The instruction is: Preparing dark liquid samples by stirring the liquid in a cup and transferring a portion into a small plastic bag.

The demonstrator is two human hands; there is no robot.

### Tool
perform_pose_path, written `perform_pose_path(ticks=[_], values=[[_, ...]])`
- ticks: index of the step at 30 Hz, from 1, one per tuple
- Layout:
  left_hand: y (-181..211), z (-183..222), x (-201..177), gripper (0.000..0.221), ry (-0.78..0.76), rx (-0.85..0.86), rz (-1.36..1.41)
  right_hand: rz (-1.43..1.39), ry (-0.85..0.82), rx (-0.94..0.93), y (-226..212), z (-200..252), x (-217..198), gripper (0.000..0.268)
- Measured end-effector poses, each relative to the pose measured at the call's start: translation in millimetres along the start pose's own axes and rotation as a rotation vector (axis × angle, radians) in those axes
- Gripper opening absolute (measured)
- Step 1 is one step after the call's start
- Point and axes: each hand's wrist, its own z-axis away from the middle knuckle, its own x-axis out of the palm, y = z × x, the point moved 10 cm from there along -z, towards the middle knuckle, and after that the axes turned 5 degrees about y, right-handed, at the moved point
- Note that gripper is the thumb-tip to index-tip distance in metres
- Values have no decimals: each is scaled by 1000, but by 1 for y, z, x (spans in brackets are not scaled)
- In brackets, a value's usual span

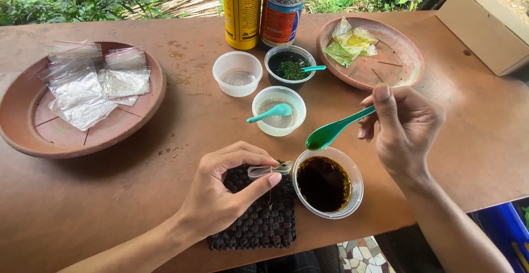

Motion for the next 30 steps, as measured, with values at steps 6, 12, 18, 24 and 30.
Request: perform_pose_path(ticks=[6, 12, 18, 24, 30], values=[[-2, 0, 1, 6, 7, -3, 5, -14, -73, -7, 3, 1, 4, 35], [-4, 0, 1, 4, 19, -10, 1, -42, -110, 17, 11, -2, 6, 33], [-1, 0, 0, 2, 30, -9, 4, -63, -146, 30, 12, -2, 10, 31], [-1, 0, 0, 2, 31, -14, 3, -34, -232, 36, 6, 3, 19, 30], [-3, -1, 0, 8, 8, -31, -10, 1, -403, -14, -3, 9, 36, 27]])
